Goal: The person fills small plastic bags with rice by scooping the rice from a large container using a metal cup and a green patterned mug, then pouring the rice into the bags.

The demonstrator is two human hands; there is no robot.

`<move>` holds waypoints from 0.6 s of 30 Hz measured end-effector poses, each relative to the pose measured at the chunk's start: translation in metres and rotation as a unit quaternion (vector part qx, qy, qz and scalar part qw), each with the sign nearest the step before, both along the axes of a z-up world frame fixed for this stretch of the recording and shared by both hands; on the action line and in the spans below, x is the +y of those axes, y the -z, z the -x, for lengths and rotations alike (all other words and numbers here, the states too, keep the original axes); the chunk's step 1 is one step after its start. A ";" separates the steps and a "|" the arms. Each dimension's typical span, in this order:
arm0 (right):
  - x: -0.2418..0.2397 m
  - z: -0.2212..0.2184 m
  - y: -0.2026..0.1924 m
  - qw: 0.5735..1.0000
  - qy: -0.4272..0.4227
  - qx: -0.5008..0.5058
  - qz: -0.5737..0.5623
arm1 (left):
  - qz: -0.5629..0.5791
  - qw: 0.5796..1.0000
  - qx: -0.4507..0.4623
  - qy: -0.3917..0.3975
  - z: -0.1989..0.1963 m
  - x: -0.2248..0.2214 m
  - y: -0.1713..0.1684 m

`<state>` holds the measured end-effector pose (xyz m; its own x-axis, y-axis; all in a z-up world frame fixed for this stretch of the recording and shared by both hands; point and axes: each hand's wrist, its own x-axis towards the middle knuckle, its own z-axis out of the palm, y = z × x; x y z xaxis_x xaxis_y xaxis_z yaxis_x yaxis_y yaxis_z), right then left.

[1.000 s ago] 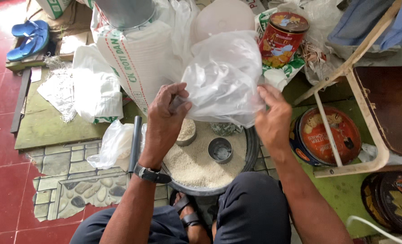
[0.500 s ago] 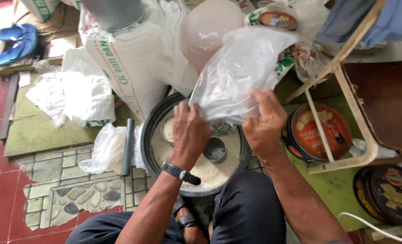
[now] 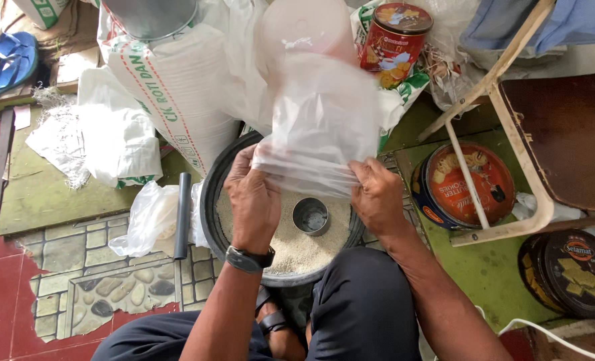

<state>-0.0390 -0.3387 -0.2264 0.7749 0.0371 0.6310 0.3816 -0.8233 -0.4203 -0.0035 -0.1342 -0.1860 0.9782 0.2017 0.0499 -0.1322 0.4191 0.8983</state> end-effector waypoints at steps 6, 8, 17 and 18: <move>0.010 0.004 -0.016 0.974 0.015 0.063 -0.216 | 0.023 0.996 0.079 -0.018 0.015 -0.002 0.014; 0.032 0.015 -0.066 0.900 0.183 0.186 -0.350 | -0.162 0.984 0.002 0.074 0.025 0.000 0.014; -0.006 -0.010 -0.029 0.863 -0.061 0.128 -0.485 | -0.047 0.966 0.063 0.248 0.003 0.033 0.045; -0.003 -0.003 -0.044 0.863 -0.063 0.128 -0.485 | -0.047 0.966 0.062 0.247 0.009 0.030 0.007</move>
<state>-0.0359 -0.3416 -0.1820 0.9217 -0.3188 0.2211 0.2345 0.0037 -0.9721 -0.0126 -0.1045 -0.1926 0.9538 -0.2900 -0.0780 0.1733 0.3196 0.9316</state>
